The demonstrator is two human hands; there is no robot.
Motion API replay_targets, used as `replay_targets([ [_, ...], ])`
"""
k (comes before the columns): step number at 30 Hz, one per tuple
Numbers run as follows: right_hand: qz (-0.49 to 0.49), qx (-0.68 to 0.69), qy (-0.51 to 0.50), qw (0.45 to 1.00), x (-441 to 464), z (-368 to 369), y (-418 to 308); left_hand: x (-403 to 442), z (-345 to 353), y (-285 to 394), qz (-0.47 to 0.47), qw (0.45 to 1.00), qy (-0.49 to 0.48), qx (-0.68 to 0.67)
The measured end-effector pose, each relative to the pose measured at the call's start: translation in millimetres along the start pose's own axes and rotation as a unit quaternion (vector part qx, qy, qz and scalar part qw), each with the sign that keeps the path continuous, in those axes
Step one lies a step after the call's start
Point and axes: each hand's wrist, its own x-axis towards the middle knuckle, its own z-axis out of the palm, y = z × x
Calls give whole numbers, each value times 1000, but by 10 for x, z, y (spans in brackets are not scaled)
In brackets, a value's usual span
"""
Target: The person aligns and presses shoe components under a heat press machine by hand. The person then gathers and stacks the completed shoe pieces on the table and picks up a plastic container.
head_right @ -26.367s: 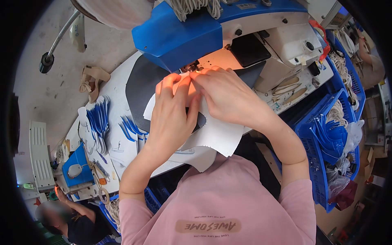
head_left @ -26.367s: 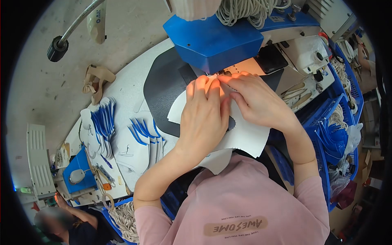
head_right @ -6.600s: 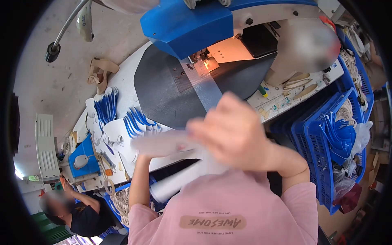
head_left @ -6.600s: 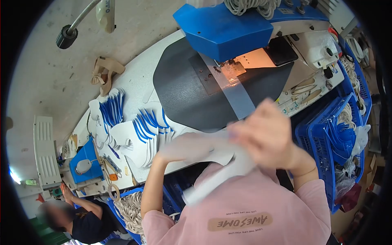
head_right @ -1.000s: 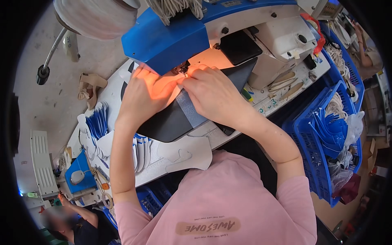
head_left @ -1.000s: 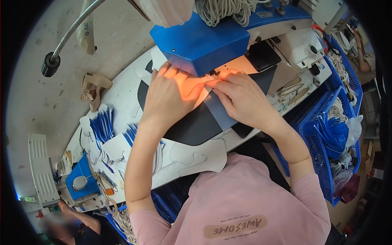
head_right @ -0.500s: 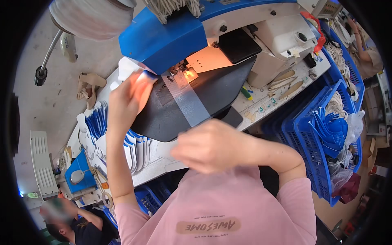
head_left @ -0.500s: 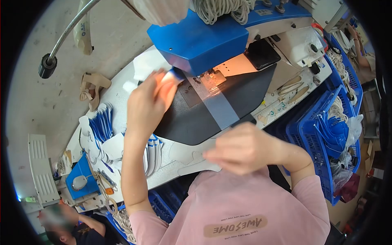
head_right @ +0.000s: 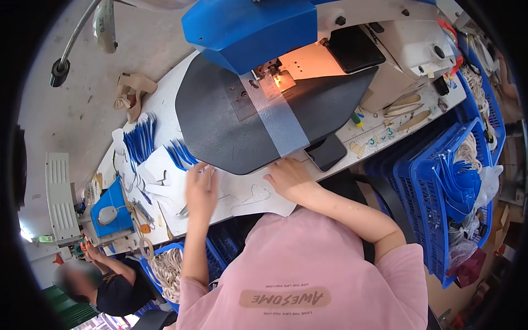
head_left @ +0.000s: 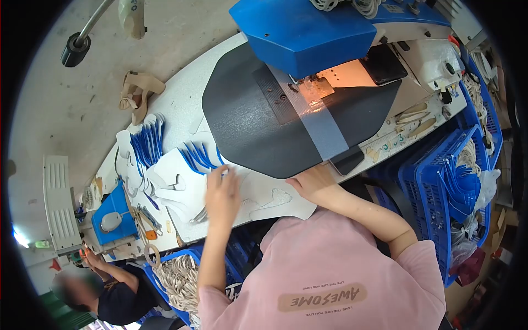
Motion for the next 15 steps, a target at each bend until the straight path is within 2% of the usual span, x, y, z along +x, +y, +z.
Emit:
replay_targets([
  [2, 4, 4, 13, 1000, -20, 16, -33, 75, 270, 188, 40, 999, -16, -12],
  [7, 22, 30, 50, 998, -90, 32, -27, 140, 542, 312, 30, 997, -43, -53],
  [9, 24, 40, 54, 997, -99, 58, -16, 154, 533, 307, 25, 997, -15, -75],
  [11, 9, 34, 100, 994, -88, 98, -6, 151, 481, 269, 21, 996, 0, -85],
  [13, 3, 29, 124, 992, -98, 77, -19, 132, 352, 181, 35, 973, -86, -213],
  [14, -19, 97, 127, 987, -122, 6, -63, 124, 294, 179, 42, 952, -129, -276],
  [15, -41, 162, 130, 977, -140, -101, -120, 140, 168, 261, 45, 952, -128, -276],
])
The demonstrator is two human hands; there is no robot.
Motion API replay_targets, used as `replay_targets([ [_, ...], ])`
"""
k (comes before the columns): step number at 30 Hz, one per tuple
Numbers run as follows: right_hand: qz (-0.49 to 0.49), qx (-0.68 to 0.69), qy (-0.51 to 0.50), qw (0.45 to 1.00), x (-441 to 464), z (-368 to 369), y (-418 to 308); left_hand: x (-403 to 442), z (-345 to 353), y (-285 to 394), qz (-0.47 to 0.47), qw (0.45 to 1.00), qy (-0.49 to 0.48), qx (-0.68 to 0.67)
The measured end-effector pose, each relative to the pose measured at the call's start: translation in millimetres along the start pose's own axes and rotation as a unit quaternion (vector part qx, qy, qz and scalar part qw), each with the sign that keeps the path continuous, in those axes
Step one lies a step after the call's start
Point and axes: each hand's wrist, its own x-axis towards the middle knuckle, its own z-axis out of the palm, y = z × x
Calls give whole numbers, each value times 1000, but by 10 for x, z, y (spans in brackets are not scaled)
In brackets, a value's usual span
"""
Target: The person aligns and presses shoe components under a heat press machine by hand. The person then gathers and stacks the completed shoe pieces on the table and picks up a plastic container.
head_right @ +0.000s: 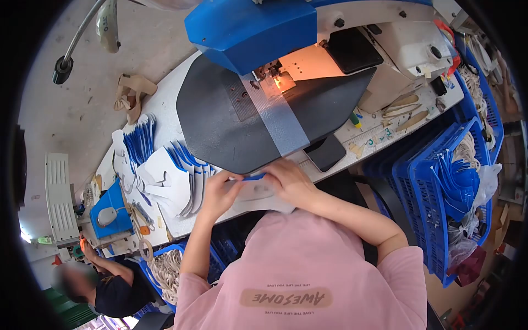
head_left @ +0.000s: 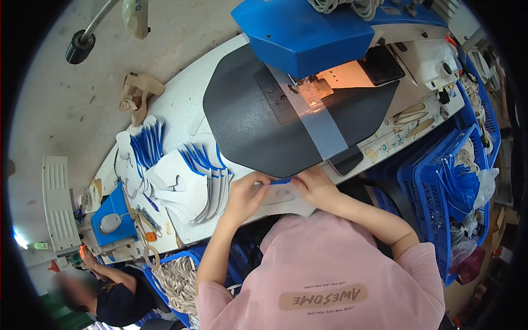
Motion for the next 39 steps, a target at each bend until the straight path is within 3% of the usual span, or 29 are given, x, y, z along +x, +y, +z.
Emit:
replay_targets([
  [2, -16, 67, 3, 998, 55, -252, -266, -10, -189, 382, 102, 989, 98, -48],
  [3, -33, 74, 6, 997, 94, -462, -496, 28, -273, 543, 102, 989, 99, -50],
  [4, -50, 81, 8, 995, 132, -651, -698, 91, -358, 698, 169, 978, 122, -28],
  [5, -71, 11, 48, 996, 222, -830, -832, 167, -447, 853, 236, 961, 144, -5],
  [7, -95, -62, 91, 989, 463, -1056, -864, 447, -490, 1233, 276, 900, 226, 250],
  [10, -75, -171, 164, 969, 751, -1245, -737, 738, -314, 1412, 249, 922, 187, 231],
  [17, -24, -193, 44, 980, 879, -1385, -566, 883, -29, 1404, 172, 948, 116, 242],
  [22, -18, -175, 27, 984, 952, -1399, -530, 920, -10, 1428, 167, 943, 126, 258],
  [27, -45, -180, 78, 980, 1010, -1366, -433, 1016, -8, 1379, 191, 932, 147, 271],
  [30, -28, -167, 73, 983, 1037, -1388, -421, 1054, -74, 1447, 133, 950, 96, 264],
  [35, -11, -149, 100, 984, 1044, -1456, -445, 1091, -194, 1456, 154, 957, 75, 234],
  [39, -13, -129, 124, 984, 1026, -1446, -443, 1126, -225, 1442, 193, 931, 93, 295],
])
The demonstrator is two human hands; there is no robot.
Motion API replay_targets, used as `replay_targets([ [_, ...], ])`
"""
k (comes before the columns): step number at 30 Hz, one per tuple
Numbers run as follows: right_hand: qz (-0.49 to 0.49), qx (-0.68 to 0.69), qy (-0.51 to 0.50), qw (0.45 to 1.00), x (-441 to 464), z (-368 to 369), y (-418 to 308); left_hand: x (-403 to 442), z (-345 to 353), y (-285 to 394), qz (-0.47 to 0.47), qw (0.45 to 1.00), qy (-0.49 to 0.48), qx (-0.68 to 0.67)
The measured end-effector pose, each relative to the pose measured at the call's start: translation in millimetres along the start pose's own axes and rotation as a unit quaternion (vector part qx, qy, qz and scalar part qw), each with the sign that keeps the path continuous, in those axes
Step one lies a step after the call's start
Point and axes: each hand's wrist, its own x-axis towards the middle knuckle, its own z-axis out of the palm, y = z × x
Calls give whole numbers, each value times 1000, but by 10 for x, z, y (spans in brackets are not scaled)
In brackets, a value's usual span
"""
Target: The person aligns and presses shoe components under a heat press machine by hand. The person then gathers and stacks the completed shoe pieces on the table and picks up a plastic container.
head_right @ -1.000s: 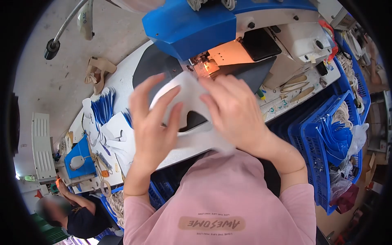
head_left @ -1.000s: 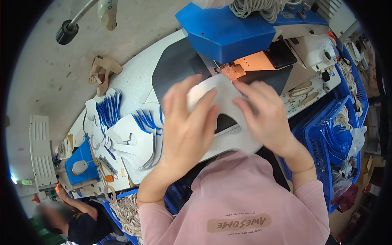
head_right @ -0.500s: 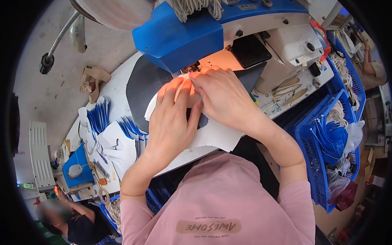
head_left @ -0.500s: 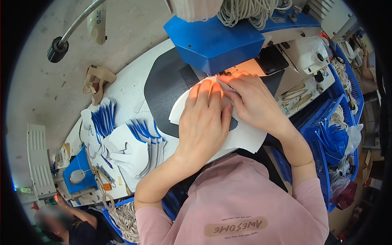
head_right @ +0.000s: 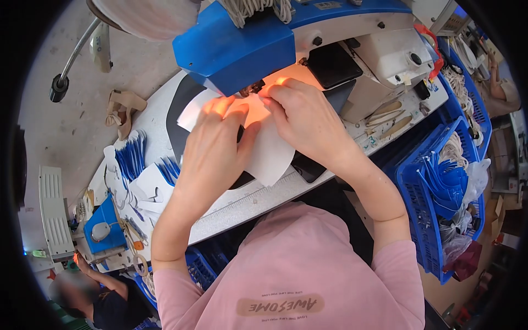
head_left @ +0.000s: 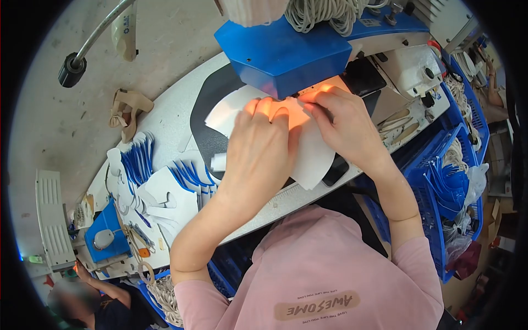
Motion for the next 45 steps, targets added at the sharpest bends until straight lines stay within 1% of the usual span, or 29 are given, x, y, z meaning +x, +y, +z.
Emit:
replay_targets([
  [3, -4, -9, 5, 1000, -26, 33, 1, 51, -22, -78, 3, 999, -13, 32],
  [6, -56, -13, 8, 998, -51, 88, 0, 80, 14, -196, 17, 999, 7, 34],
  [7, -56, -14, 9, 998, -58, 102, -2, 92, 25, -245, 22, 999, 17, 36],
  [8, -74, -37, 13, 996, -66, 118, -6, 109, 32, -300, 22, 999, 17, 36],
  [10, -112, -84, 21, 990, -76, 144, -10, 160, 41, -423, 21, 1000, 21, -5],
  [12, -118, -91, 23, 989, -72, 160, -3, 233, 20, -541, 21, 999, 24, -26],
  [15, -132, -105, 25, 985, -81, 164, 11, 314, -41, -690, -30, 991, -36, -126],
  [19, -161, -39, 40, 985, -108, 120, -4, 207, -36, -814, -40, 997, 5, -68],
  [20, -170, -4, 26, 985, -176, 83, -66, 143, -47, -830, -44, 997, 8, -62],
  [22, -188, 74, -6, 979, -378, 37, -204, -109, -101, -823, -78, 994, 22, -67],
  [23, -195, 82, -8, 977, -492, 35, -260, -242, -159, -808, -97, 993, 30, -68],
  [24, -226, 94, -32, 969, -611, 39, -317, -364, -288, -797, -105, 992, 32, -58],
  [25, -257, 106, -54, 959, -707, 60, -371, -489, -475, -794, -194, 976, 83, -48],
  [26, -263, 117, -55, 956, -790, 115, -414, -631, -636, -812, -279, 950, 135, -38],
  [27, -248, 133, -93, 955, -884, 201, -434, -808, -756, -886, -286, 948, 137, -27],
  [28, -233, 147, -131, 952, -970, 304, -437, -1009, -850, -988, -228, 950, 195, 84],
  [29, -219, 158, -169, 948, -1024, 416, -431, -1199, -879, -1044, -165, 935, 247, 195],
  [30, -226, 165, -171, 945, -1050, 547, -421, -1420, -792, -1086, -208, 942, 192, 183],
  [31, -196, 179, -210, 941, -1062, 709, -410, -1676, -644, -1165, -249, 943, 137, 170],
  [33, -135, 203, -285, 927, -1062, 1076, -400, -2146, -233, -1299, -339, 933, -33, 121],
  [35, -132, 210, -280, 927, -959, 1495, -398, -2426, 27, -1332, -275, 948, 5, 160],
  [36, -133, 221, -236, 937, -875, 1726, -413, -2479, 48, -1385, -273, 947, 9, 167],
  [37, -132, 232, -193, 944, -789, 1962, -440, -2491, 35, -1397, -320, 931, 21, 178],
  [39, -30, 219, -144, 964, -609, 2421, -545, -2540, 39, -1377, -413, 889, 49, 193],
  [40, -37, 221, -144, 964, -596, 2600, -584, -2566, 74, -1360, -415, 887, 54, 196],
  [42, 48, 171, -126, 976, -555, 2911, -666, -2580, 167, -1343, -418, 891, 50, 170],
  [43, 91, 145, -116, 978, -511, 2929, -744, -2561, 188, -1317, -419, 893, 48, 156],
  [44, 86, 147, -116, 979, -499, 2898, -757, -2584, 204, -1257, -419, 892, 53, 158],
  [45, 98, 172, -211, 957, -460, 2688, -788, -2618, 209, -1145, -423, 892, 47, 151],
])
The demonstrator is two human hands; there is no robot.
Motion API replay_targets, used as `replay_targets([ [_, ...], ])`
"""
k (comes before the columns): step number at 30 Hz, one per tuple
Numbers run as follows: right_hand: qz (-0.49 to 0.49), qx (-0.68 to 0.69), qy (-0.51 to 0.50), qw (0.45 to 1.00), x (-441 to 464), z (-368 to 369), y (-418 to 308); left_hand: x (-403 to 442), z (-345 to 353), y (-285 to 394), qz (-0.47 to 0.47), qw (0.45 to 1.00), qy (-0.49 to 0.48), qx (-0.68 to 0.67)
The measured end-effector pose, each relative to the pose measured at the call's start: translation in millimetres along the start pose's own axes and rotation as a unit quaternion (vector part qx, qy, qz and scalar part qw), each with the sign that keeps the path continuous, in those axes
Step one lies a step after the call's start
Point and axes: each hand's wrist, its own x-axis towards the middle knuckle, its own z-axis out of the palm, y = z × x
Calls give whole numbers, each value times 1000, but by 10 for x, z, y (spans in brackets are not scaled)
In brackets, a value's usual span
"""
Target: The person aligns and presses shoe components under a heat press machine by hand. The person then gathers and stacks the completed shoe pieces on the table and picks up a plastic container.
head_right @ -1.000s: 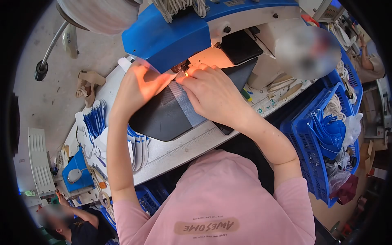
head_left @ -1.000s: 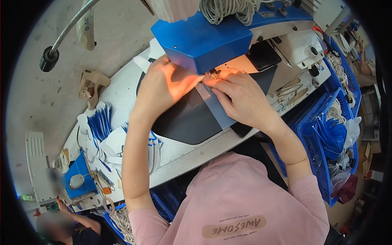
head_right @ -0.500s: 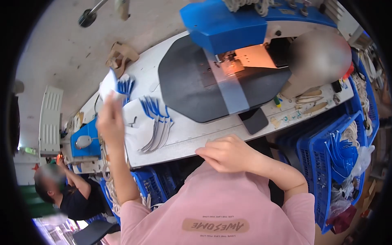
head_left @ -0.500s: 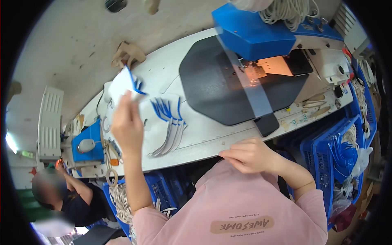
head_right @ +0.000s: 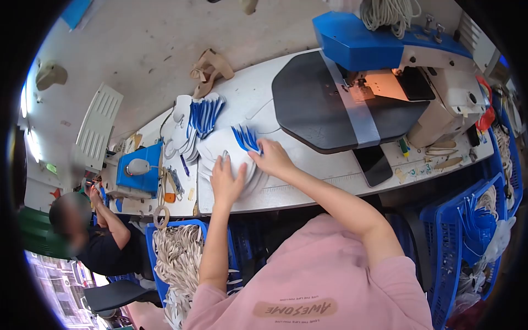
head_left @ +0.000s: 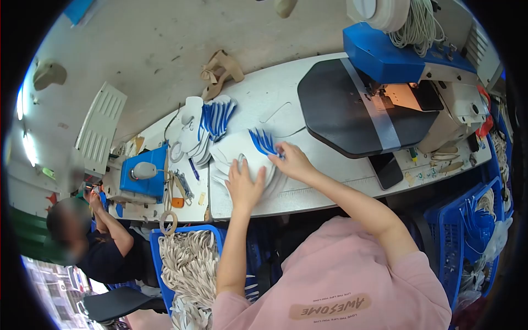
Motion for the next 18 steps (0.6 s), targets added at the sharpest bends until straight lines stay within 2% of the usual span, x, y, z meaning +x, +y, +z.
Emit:
replay_targets([
  [2, 52, 36, -194, 979, -107, -342, -94, -211, -58, 75, -8, 1000, -17, -11],
  [4, 19, 5, -46, 999, 26, -371, 189, -365, -99, 112, -16, 999, -21, -23],
  [5, 15, 2, -50, 999, 127, -345, 356, -433, -117, 124, -18, 999, -29, -33],
  [6, -133, -78, 78, 985, 250, -313, 505, -486, -122, 138, -20, 998, -36, -43],
  [7, -278, -152, 203, 926, 391, -276, 638, -522, -95, 149, -26, 998, -30, -46],
  [8, -286, -152, 199, 925, 546, -232, 761, -545, -46, 151, -30, 998, -27, -52],
  [11, -385, -280, 159, 865, 947, -112, 884, -589, -36, 89, -40, 997, -15, -61],
  [12, -391, -279, 156, 863, 1003, -103, 854, -626, -58, 65, -48, 994, 9, -98],
  [15, -152, -308, 56, 938, 1033, -256, 482, -740, -95, -11, -65, 981, 64, -172],
  [16, -157, -309, 53, 937, 954, -286, 310, -814, -90, -64, -81, 974, 91, -190],
  [18, -228, -79, 230, 943, 689, -259, -49, -900, -56, -189, -113, 957, 145, -225],
])
